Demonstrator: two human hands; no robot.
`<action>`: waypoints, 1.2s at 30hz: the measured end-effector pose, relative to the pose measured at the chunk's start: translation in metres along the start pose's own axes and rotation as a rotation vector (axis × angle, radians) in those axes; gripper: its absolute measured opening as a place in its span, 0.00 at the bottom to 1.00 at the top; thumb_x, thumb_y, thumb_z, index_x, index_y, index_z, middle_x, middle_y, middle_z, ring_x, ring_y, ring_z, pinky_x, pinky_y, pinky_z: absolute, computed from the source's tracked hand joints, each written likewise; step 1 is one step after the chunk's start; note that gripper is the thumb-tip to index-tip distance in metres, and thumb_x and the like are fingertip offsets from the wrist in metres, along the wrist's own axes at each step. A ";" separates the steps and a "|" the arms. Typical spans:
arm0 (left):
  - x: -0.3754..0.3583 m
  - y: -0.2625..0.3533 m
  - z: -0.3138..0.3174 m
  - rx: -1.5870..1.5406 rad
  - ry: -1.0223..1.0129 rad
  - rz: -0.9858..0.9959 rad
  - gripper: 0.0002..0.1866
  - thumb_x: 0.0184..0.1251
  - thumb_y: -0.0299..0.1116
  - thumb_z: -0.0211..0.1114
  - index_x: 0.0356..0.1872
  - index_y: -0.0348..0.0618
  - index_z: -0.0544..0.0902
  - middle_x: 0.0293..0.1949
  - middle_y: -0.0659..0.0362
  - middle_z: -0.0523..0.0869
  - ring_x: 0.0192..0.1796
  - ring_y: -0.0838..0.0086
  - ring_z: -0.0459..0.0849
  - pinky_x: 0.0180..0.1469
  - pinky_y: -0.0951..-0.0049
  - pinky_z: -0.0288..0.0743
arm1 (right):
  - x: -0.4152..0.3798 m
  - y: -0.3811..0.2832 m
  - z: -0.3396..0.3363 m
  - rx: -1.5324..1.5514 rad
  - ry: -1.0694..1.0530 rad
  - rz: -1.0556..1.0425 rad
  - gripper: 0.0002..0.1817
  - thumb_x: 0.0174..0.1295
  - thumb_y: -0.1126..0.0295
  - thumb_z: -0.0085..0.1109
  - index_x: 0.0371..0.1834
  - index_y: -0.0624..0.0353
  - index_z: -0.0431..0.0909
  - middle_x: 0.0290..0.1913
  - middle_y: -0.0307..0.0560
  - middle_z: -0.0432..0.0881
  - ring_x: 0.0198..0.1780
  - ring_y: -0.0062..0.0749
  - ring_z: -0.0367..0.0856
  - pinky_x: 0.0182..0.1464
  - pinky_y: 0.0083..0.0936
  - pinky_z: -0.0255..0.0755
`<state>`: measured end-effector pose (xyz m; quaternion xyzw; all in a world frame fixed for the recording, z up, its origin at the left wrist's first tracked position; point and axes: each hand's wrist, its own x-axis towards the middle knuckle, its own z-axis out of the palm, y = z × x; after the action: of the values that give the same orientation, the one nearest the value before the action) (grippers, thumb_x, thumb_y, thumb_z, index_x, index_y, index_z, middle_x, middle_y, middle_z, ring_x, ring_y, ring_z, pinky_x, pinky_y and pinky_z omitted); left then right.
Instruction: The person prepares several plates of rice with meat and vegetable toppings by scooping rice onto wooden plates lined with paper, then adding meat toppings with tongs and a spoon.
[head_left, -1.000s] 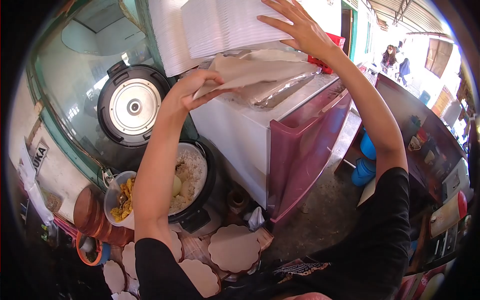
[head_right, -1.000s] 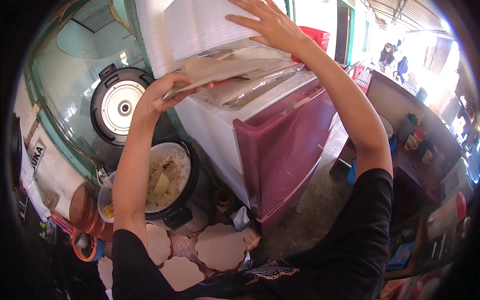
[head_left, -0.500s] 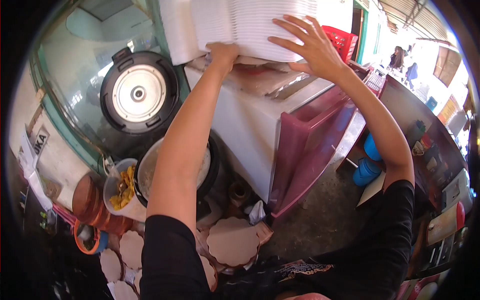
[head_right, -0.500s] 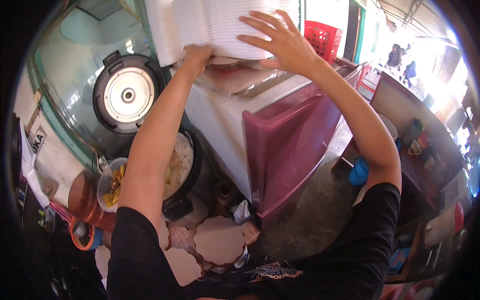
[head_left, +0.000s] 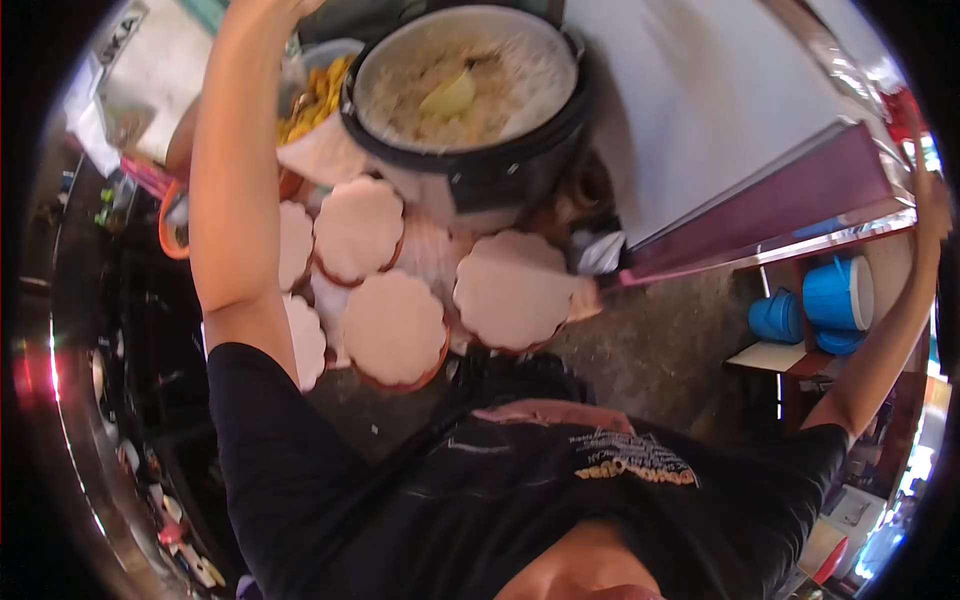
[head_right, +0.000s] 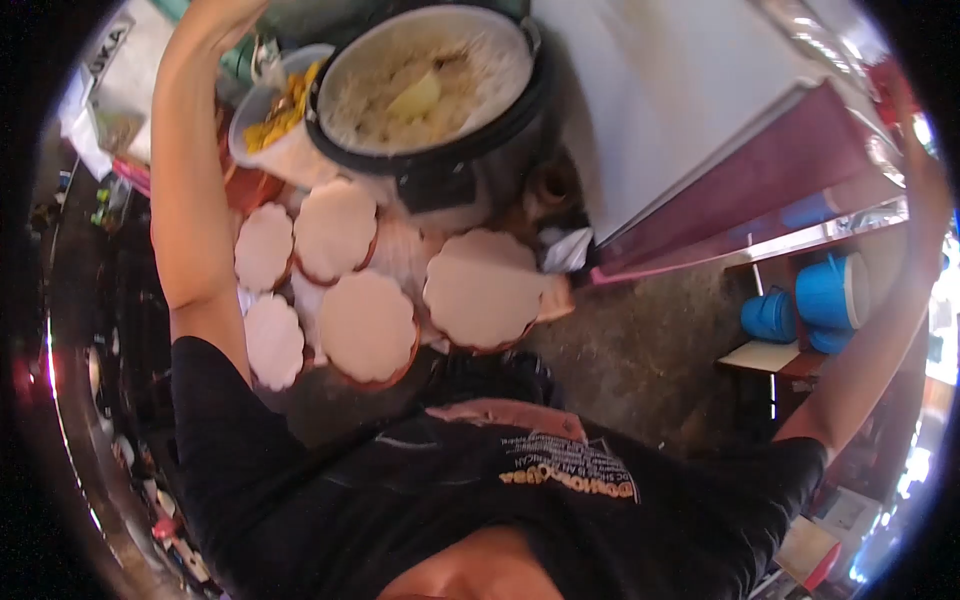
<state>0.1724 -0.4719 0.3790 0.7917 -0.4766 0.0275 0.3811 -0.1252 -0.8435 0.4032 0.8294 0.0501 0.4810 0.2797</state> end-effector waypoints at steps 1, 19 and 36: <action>-0.031 -0.012 -0.004 -0.014 0.002 -0.053 0.27 0.67 0.51 0.56 0.55 0.38 0.73 0.52 0.51 0.78 0.52 0.66 0.76 0.52 0.68 0.72 | 0.011 -0.041 -0.023 -0.038 0.096 -0.061 0.16 0.62 0.66 0.57 0.52 0.55 0.77 0.57 0.55 0.73 0.53 0.40 0.72 0.51 0.31 0.73; -0.168 -0.154 0.018 -0.639 0.264 -0.327 0.14 0.70 0.33 0.55 0.49 0.34 0.77 0.48 0.55 0.80 0.50 0.72 0.80 0.53 0.72 0.74 | 0.073 -0.392 0.413 0.877 -1.367 0.447 0.20 0.60 0.61 0.51 0.22 0.69 0.79 0.16 0.51 0.78 0.14 0.31 0.76 0.17 0.27 0.70; -0.111 -0.151 0.040 -1.421 0.490 -0.329 0.39 0.64 0.60 0.52 0.65 0.39 0.60 0.63 0.49 0.68 0.64 0.55 0.69 0.63 0.43 0.67 | 0.076 -0.369 0.343 1.134 -1.584 0.068 0.20 0.60 0.56 0.56 0.21 0.61 0.83 0.21 0.44 0.82 0.20 0.25 0.78 0.26 0.24 0.73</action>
<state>0.2162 -0.3769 0.2181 0.3889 -0.1578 -0.1678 0.8920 0.2672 -0.6505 0.1417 0.9252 0.0475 -0.3036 -0.2225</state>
